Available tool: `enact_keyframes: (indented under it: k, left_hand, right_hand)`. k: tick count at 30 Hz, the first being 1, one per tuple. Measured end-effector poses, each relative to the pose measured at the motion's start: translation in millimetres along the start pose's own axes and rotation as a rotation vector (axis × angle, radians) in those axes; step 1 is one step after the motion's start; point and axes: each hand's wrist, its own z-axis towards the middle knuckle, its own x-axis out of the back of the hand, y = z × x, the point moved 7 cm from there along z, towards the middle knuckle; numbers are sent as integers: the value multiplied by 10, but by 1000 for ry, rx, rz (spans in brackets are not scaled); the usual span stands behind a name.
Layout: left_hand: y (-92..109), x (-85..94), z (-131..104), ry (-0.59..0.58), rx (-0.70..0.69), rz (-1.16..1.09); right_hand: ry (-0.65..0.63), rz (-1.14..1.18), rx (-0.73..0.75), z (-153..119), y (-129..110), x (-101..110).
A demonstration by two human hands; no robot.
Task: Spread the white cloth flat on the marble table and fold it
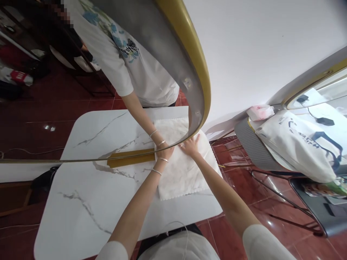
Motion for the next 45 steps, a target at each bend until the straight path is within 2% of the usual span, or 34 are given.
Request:
enact_keyframes:
  k: [2, 4, 10, 12, 14, 17, 21, 24, 26, 29, 31, 34, 36, 38, 40, 41, 43, 45]
  left_hand:
    - [-4, -23, 36, -16, 10, 3]
    - [0, -22, -52, 3, -27, 3]
    - [-43, 59, -709, 226, -217, -5]
    - [-55, 47, -813, 221, -232, 12]
    - [-11, 39, -791, 178, -240, 37]
    - [150, 28, -543, 75, -250, 56]
    - [414, -8, -63, -55, -249, -2]
    - [534, -35, 54, -72, -238, -36]
    - [567, -62, -115, -45, -280, -58]
    - [535, -92, -696, 70, -430, -107]
    - [426, -139, -1167, 116, -495, -123]
    - [211, -234, -1815, 104, -510, -116]
    - [112, -285, -2184, 92, -524, -99]
    - [66, -325, -2451, 87, -539, -89]
    - [66, -349, -2550, 90, -534, -97]
    - [83, -352, -2522, 92, -525, -105]
    - [154, -341, -2321, 99, -512, -120]
    - [254, -314, -1973, 99, -505, -129]
  right_hand:
    - [1, 5, -11, 33, 2, 10]
    - [28, 3, -19, -67, -33, 15]
    - [108, -20, 26, -883, -136, -20]
    - [123, -21, -3, -1088, -38, -31]
    - [129, -27, -55, -1156, 126, -30]
    - [121, -38, -72, -989, 378, -10]
    - [124, -48, -50, -504, 658, 83]
    - [120, -53, -26, -253, 755, 164]
    - [151, -51, -37, -250, 769, 219]
    - [193, -35, -135, -542, 771, 241]
    - [173, -41, -168, -913, 720, 193]
    - [119, -96, -120, -1632, 544, 82]
    - [98, -130, -97, -2109, 439, 12]
    - [89, -156, -99, -2450, 389, -43]
    - [88, -172, -83, -2558, 389, -68]
    - [89, -177, -67, -2515, 408, -65]
    - [91, -183, -43, -2260, 492, -29]
    - [83, -176, -45, -1862, 624, 32]
